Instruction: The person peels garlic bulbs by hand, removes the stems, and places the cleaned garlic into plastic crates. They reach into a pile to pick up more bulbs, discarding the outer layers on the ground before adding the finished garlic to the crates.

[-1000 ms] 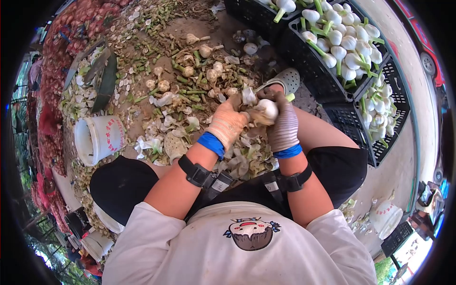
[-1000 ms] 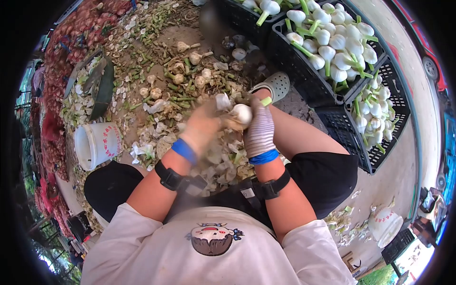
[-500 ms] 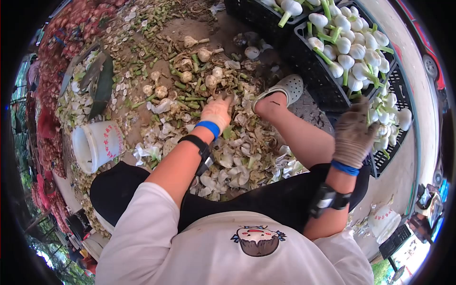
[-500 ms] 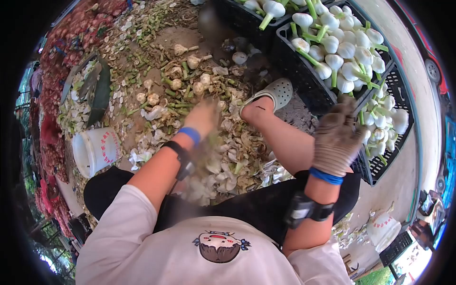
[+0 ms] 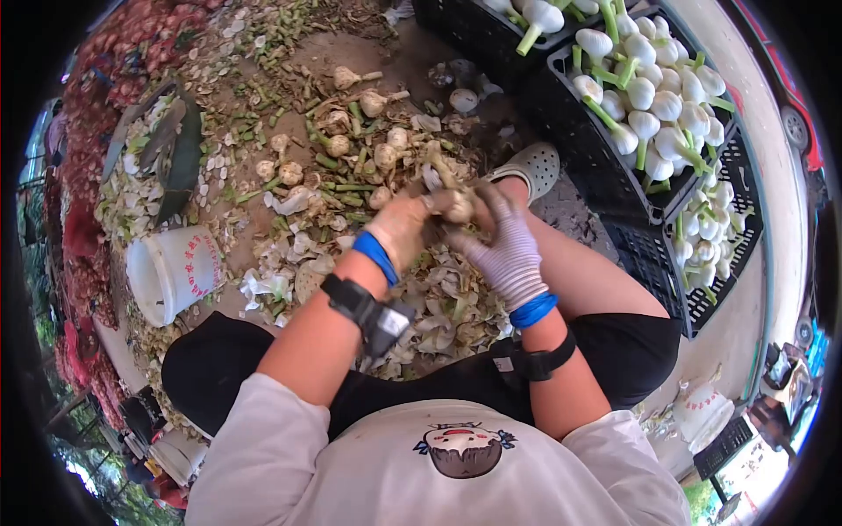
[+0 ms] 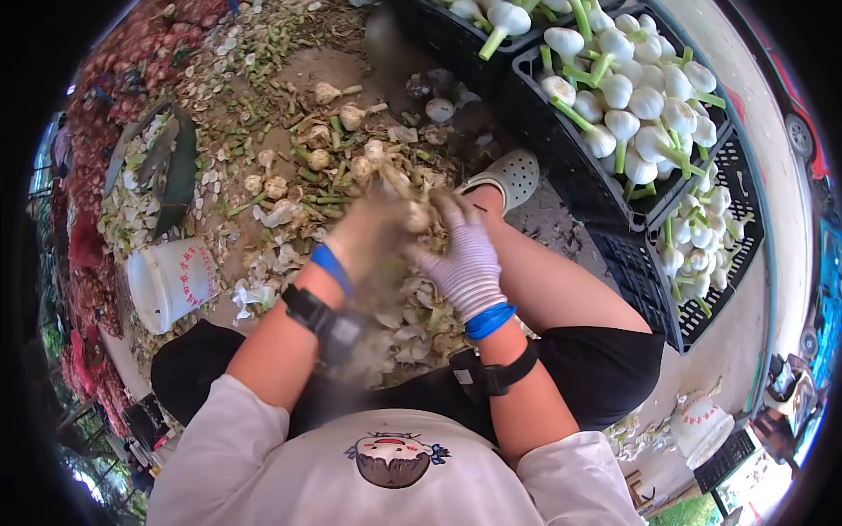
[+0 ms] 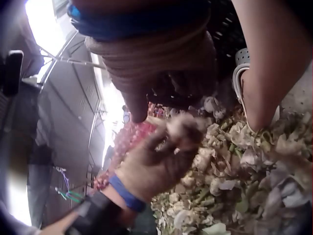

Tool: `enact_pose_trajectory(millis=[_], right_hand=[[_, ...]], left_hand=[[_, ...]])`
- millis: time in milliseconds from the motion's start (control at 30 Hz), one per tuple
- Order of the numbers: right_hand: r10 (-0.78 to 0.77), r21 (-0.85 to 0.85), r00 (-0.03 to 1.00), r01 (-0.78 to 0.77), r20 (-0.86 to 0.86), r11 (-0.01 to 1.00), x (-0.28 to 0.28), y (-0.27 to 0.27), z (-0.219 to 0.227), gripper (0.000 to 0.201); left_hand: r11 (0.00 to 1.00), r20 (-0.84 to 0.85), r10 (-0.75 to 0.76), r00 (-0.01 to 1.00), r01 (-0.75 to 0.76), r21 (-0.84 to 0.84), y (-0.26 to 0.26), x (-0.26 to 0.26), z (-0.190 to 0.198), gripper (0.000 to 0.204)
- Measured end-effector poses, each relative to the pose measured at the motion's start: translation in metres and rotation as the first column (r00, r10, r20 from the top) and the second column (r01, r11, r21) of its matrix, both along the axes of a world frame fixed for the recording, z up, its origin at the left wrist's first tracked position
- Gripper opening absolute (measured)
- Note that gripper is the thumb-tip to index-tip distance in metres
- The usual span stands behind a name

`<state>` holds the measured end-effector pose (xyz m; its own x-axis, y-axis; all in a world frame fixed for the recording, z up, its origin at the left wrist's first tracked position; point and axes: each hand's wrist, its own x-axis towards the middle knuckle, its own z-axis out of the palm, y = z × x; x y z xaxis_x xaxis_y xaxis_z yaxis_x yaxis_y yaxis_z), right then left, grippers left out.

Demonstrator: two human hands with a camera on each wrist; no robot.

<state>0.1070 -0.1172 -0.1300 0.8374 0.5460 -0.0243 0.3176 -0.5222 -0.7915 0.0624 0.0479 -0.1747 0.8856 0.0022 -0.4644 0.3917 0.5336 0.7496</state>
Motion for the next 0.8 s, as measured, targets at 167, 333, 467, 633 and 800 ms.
enact_pose_trajectory(millis=[167, 333, 467, 633, 800], right_hand=[[0.007, 0.074, 1.000, -0.007, -0.002, 0.997, -0.016, -0.001, 0.013, 0.055], [-0.011, -0.015, 0.988, 0.013, 0.153, 1.000, -0.029, -0.007, 0.031, 0.051], [-0.137, 0.078, 0.987, 0.130, 0.090, 0.988, -0.033, -0.006, 0.037, 0.051], [0.430, 0.567, 0.370, 0.518, -0.824, 0.640, -0.028, -0.022, 0.032, 0.042], [-0.193, 0.449, 0.955, 0.277, -0.225, 0.849, -0.026, -0.015, -0.045, 0.030]], left_hand=[[0.954, -0.007, 0.130, 0.992, -0.123, 0.275, -0.022, -0.011, 0.055, 0.048], [0.822, -0.152, 0.054, 0.987, 0.042, 0.569, -0.024, -0.015, 0.097, 0.032], [0.854, -0.110, 0.013, 0.994, 0.046, 0.519, -0.020, -0.025, 0.090, 0.030], [0.914, 0.018, 0.208, 0.978, -0.200, 0.352, -0.032, -0.036, 0.107, 0.026], [0.703, 0.383, -0.353, 0.853, -0.028, 0.710, -0.033, -0.049, 0.107, 0.030]])
